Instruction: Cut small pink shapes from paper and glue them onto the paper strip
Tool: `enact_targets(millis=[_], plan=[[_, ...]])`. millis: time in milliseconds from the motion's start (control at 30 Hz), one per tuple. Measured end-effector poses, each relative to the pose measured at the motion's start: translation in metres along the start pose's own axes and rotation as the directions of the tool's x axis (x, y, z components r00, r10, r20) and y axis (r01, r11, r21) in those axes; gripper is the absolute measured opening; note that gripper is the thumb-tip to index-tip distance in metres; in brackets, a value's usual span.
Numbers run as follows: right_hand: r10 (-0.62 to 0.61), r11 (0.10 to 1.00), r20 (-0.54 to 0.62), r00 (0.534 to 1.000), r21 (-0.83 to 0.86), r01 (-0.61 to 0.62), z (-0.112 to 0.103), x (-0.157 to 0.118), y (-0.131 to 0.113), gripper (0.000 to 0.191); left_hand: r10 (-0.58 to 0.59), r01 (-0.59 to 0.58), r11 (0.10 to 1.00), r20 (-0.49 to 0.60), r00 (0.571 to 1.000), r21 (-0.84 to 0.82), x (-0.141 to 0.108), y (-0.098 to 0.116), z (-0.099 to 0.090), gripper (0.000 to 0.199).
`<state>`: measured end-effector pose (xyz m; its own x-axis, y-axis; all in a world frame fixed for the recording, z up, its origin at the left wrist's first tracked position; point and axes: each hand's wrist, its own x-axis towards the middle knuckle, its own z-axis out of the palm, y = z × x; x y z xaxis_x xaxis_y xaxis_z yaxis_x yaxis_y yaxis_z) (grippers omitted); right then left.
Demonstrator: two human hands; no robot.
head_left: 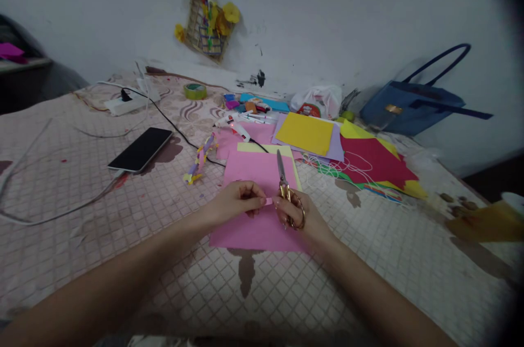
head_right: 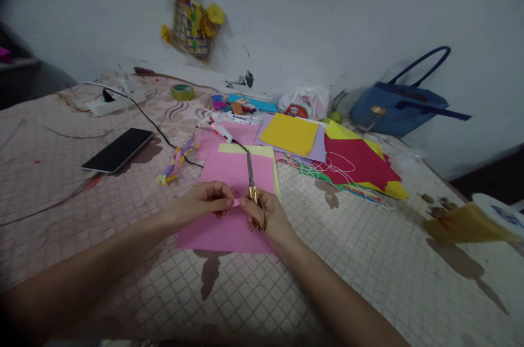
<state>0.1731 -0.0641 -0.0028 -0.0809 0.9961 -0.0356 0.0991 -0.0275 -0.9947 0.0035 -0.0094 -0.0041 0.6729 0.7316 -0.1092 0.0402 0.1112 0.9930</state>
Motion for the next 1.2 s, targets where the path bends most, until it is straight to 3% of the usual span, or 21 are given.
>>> enact_targets(millis=[267, 433, 700, 933, 1067, 1200], plan=[[-0.002, 0.998, -0.010, 1.000, -0.070, 0.001, 0.000, -0.001, -0.003, 0.017, -0.049, 0.054, 0.997, 0.083, 0.995, -0.056, 0.000, 0.000, -0.001, 0.015], [0.005, 0.999, -0.021, 1.000, -0.043, -0.006, -0.001, -0.001, -0.002, 0.024, -0.127, 0.132, 0.984, 0.050, 0.991, -0.122, -0.001, 0.002, -0.001, 0.018], [-0.011, 0.994, -0.022, 1.000, -0.105, 0.009, 0.001, 0.000, 0.000, 0.022, -0.132, 0.143, 0.980, 0.085, 0.988, -0.139, -0.002, 0.003, 0.002, 0.023], [0.033, 0.999, 0.011, 0.999, 0.028, -0.033, 0.007, -0.005, 0.001, 0.037, -0.044, 0.014, 0.956, -0.094, 0.995, -0.294, 0.001, 0.000, -0.002, 0.021], [0.059, 0.997, 0.037, 0.998, -0.050, -0.057, 0.012, -0.009, 0.004, 0.038, -0.032, -0.043, 0.925, -0.193, 0.981, -0.377, 0.002, 0.002, -0.003, 0.020], [0.071, 0.992, 0.040, 0.997, -0.107, -0.066, 0.015, -0.010, 0.008, 0.038, 0.018, -0.112, 0.905, -0.226, 0.974, -0.411, 0.003, 0.001, -0.002, 0.018]])
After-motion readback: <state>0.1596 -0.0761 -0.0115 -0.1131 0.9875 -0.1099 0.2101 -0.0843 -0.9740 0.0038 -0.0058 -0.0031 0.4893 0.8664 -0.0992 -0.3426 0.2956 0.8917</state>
